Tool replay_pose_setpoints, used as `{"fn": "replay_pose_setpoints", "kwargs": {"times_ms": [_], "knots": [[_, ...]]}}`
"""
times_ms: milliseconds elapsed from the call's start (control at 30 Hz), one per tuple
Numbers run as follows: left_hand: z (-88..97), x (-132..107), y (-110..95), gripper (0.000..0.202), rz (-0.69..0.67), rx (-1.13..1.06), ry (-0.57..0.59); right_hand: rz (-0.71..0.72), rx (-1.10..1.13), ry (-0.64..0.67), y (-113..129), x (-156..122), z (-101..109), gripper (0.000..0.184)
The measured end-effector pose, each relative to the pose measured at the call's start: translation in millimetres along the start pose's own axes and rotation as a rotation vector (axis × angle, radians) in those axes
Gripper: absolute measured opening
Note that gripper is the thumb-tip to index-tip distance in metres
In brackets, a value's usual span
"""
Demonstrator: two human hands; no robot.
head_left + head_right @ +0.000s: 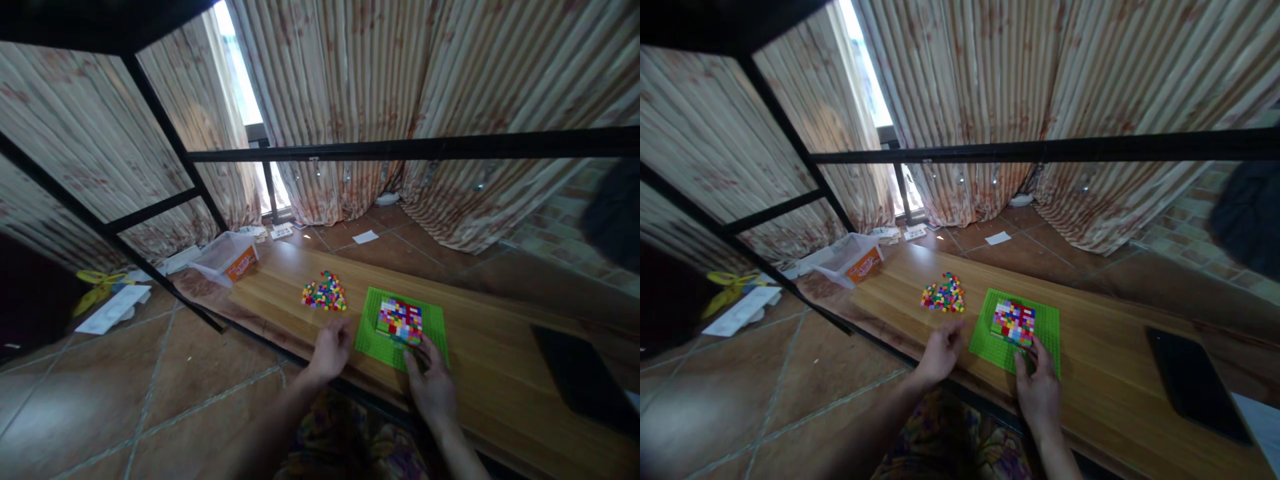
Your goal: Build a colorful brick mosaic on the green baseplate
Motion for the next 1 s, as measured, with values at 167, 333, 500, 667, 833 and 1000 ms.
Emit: {"fn": "replay_pose_setpoints", "kwargs": {"times_ms": [167, 333, 500, 667, 833, 1000], "knots": [[55.7, 3, 41, 0.028, 0.164, 0.078, -0.274, -0.053, -0.061, -0.011, -1, -1, -1, 0.069], [85.8, 26, 68, 0.030, 0.182, 0.249, -0.312, -0.083, -0.085, -0.008, 9, -10, 2, 0.068], [111.0, 65, 91, 0.038, 0.103, 0.466, -0.332, 0.114, -0.281, -0.262, 60, -29, 6, 0.046], [122.1, 97, 112, 0.038, 0.049, 0.628, -0.296, 0.445, -0.233, 0.133, 119, -19, -68, 0.025], [119.9, 100, 118, 0.031, 0.042, 0.646, -0.295, 0.498, -0.277, 0.329, 136, 12, -153, 0.024], [119.4, 98, 119, 0.030, 0.040, 0.619, -0.310, 0.502, -0.388, 0.368, 124, 26, -187, 0.017]]}}
Point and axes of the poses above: each hand's wrist, its own x-axis towards the middle knuckle, its own z-axis out of the back of the hand, y = z × x, the point moved 3 cm from there along x, towards the middle knuckle
